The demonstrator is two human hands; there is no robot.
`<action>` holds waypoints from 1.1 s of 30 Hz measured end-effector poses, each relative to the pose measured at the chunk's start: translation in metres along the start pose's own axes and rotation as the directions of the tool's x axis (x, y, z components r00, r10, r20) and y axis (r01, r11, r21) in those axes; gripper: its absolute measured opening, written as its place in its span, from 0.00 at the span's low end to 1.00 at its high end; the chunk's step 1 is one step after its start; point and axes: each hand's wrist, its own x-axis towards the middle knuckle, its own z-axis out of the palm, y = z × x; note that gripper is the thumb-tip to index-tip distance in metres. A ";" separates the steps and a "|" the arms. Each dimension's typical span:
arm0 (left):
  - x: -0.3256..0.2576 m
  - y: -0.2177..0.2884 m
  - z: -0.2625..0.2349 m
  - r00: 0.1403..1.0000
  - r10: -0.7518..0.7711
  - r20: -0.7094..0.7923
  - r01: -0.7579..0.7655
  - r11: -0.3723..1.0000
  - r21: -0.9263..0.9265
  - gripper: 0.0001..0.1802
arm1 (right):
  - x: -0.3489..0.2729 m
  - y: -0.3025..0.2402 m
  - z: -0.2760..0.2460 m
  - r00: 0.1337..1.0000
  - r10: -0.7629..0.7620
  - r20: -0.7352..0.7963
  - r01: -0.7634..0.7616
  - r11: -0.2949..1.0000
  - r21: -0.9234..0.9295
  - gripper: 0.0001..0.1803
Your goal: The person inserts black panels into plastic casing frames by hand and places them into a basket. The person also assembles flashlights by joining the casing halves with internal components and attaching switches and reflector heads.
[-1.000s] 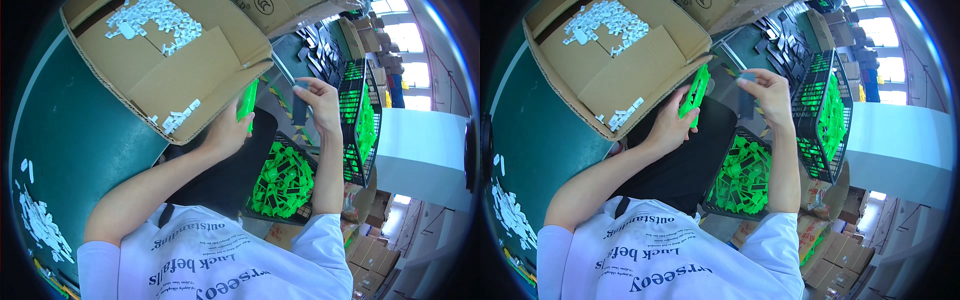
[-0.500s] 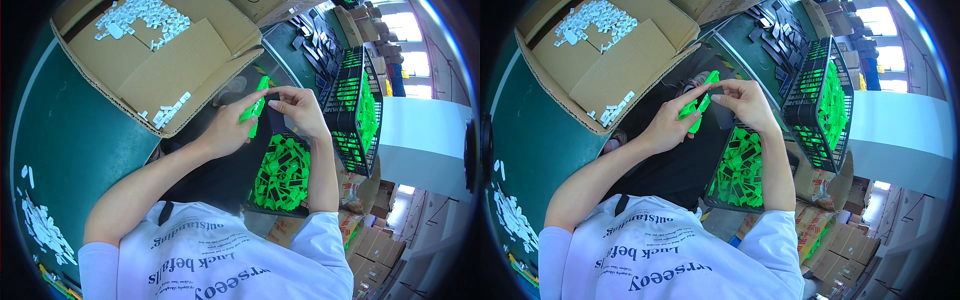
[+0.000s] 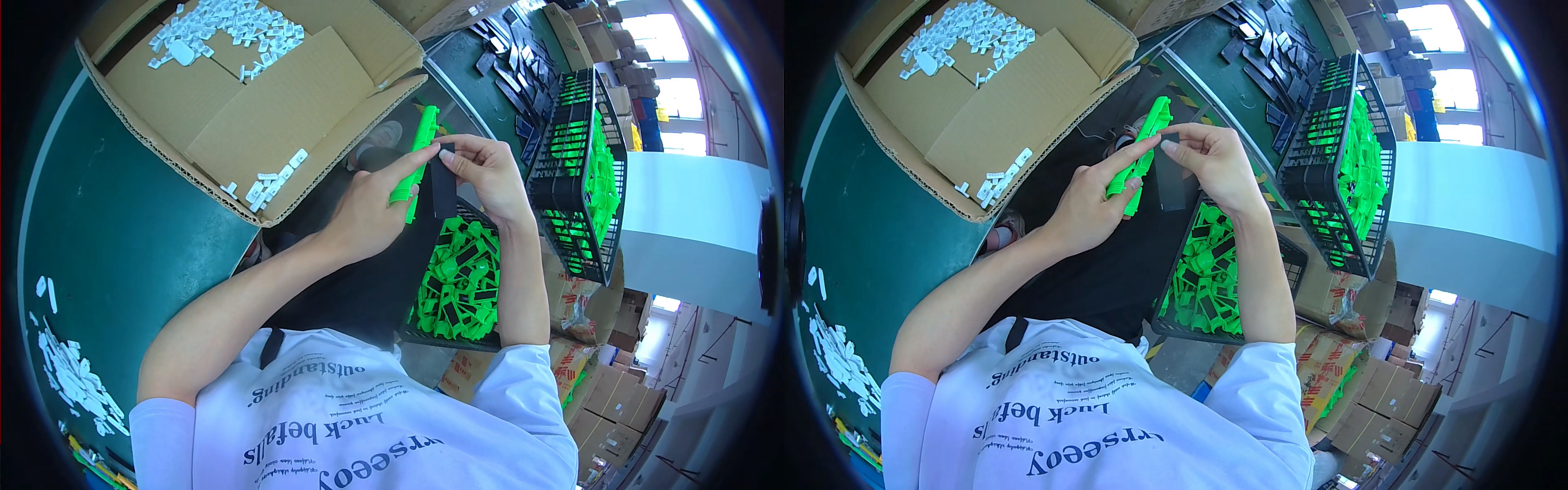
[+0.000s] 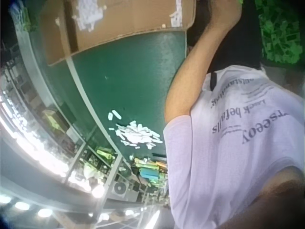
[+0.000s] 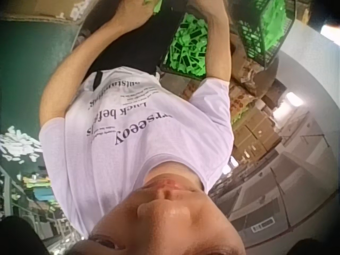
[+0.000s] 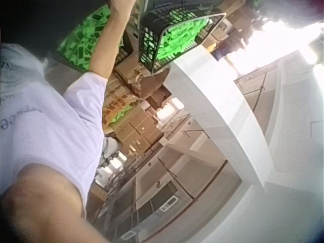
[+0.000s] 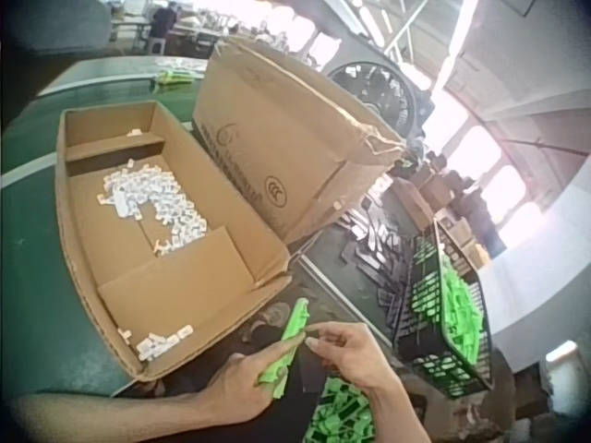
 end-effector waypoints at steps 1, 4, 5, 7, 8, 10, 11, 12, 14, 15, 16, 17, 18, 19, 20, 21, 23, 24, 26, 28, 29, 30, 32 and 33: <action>0.000 -0.002 0.000 1.000 -0.014 0.016 0.014 1.000 0.010 0.31 | -0.001 0.000 0.000 1.000 0.011 -0.013 -0.011 1.000 -0.004 0.13; 0.000 -0.001 0.001 0.999 -0.016 0.030 0.015 1.000 0.021 0.31 | -0.004 -0.006 -0.003 1.000 -0.003 0.003 0.003 0.999 -0.035 0.13; -0.001 -0.002 0.002 0.999 -0.001 0.032 0.001 1.000 0.014 0.30 | -0.004 -0.006 -0.004 1.000 -0.003 0.003 0.003 0.999 -0.034 0.13; -0.002 -0.003 0.002 1.000 0.010 0.027 -0.011 1.000 0.027 0.31 | -0.006 -0.007 -0.005 1.000 -0.008 -0.004 0.008 0.997 -0.075 0.13; -0.002 -0.002 0.001 1.000 0.021 0.022 -0.021 0.999 0.040 0.32 | -0.007 -0.007 -0.004 1.000 -0.008 -0.005 0.008 0.997 -0.075 0.13; -0.002 0.002 0.002 1.000 -0.019 -0.013 0.019 1.000 0.013 0.33 | -0.010 -0.008 -0.002 0.999 -0.026 -0.045 0.023 0.997 -0.073 0.12; -0.002 0.003 0.002 0.997 -0.061 -0.050 0.060 0.998 -0.013 0.34 | -0.011 -0.009 -0.001 0.999 -0.027 -0.045 0.023 0.997 -0.072 0.12; -0.002 0.001 0.002 0.997 -0.062 -0.050 0.061 0.998 -0.012 0.34 | -0.013 -0.011 0.000 0.999 -0.025 -0.045 0.021 0.996 -0.085 0.12; -0.001 -0.002 0.002 0.999 -0.024 -0.026 0.023 0.999 -0.034 0.35 | -0.014 -0.012 0.001 0.999 -0.023 -0.048 0.018 0.995 -0.099 0.12; -0.001 -0.002 0.002 0.999 -0.023 -0.025 0.022 0.999 -0.034 0.35 | -0.014 -0.013 0.002 0.998 -0.032 -0.055 0.027 0.995 -0.098 0.12; -0.002 -0.003 0.003 1.000 0.009 -0.004 -0.009 1.000 0.004 0.36 | -0.015 -0.013 0.003 0.997 -0.042 -0.062 0.035 0.995 -0.098 0.12; -0.003 -0.004 0.003 0.999 0.039 0.017 -0.040 0.998 0.041 0.37 | -0.015 -0.014 0.004 0.997 -0.042 -0.062 0.036 0.995 -0.098 0.12; -0.003 -0.005 0.002 0.999 0.039 0.017 -0.040 0.998 0.041 0.37 | -0.016 -0.016 0.005 0.997 -0.036 -0.066 0.029 0.994 -0.106 0.11; -0.003 -0.007 0.000 0.995 0.095 0.030 -0.099 0.970 0.224 0.40 | -0.017 -0.018 0.006 0.997 -0.030 -0.069 0.022 0.993 -0.114 0.11; -0.004 -0.008 -0.002 0.988 0.147 0.054 -0.156 0.905 0.397 0.43 | -0.018 -0.018 0.006 0.997 -0.029 -0.070 0.021 0.993 -0.114 0.11; -0.005 -0.008 -0.003 0.988 0.147 0.054 -0.156 0.905 0.396 0.43 | -0.019 -0.018 0.007 0.997 -0.035 -0.073 0.024 0.987 -0.158 0.11; -0.008 -0.008 -0.004 0.971 0.171 0.167 -0.239 0.680 0.693 0.49 | -0.020 -0.018 0.008 0.996 -0.042 -0.073 0.026 0.979 -0.201 0.10; -0.010 -0.010 -0.004 0.971 0.170 0.166 -0.238 0.679 0.694 0.49 | -0.021 -0.019 0.009 0.996 -0.047 -0.072 0.029 0.973 -0.229 0.10; -0.012 -0.013 -0.002 0.959 0.235 0.160 -0.275 0.627 0.729 0.52 | -0.022 -0.021 0.010 0.996 -0.051 -0.072 0.031 0.966 -0.257 0.10; -0.013 -0.016 -0.001 0.954 0.251 0.167 -0.291 0.627 0.723 0.52 | -0.023 -0.023 0.012 0.995 -0.029 -0.093 0.006 0.970 -0.244 0.10; -0.012 -0.015 -0.001 0.949 0.266 0.172 -0.305 0.625 0.718 0.52 | -0.023 -0.020 0.011 0.995 -0.030 -0.094 0.006 0.970 -0.244 0.10; -0.012 -0.014 -0.001 0.948 0.266 0.173 -0.306 0.624 0.719 0.52 | -0.024 -0.017 0.009 0.995 -0.043 -0.087 0.023 0.977 -0.210 0.10; -0.012 -0.011 -0.001 0.946 0.252 0.204 -0.322 0.660 0.679 0.53 | -0.025 -0.015 0.007 0.995 -0.056 -0.081 0.041 0.983 -0.176 0.10; -0.013 -0.011 0.000 0.946 0.253 0.205 -0.323 0.660 0.679 0.53 | -0.026 -0.016 0.006 0.994 -0.051 -0.096 0.038 0.990 -0.137 0.10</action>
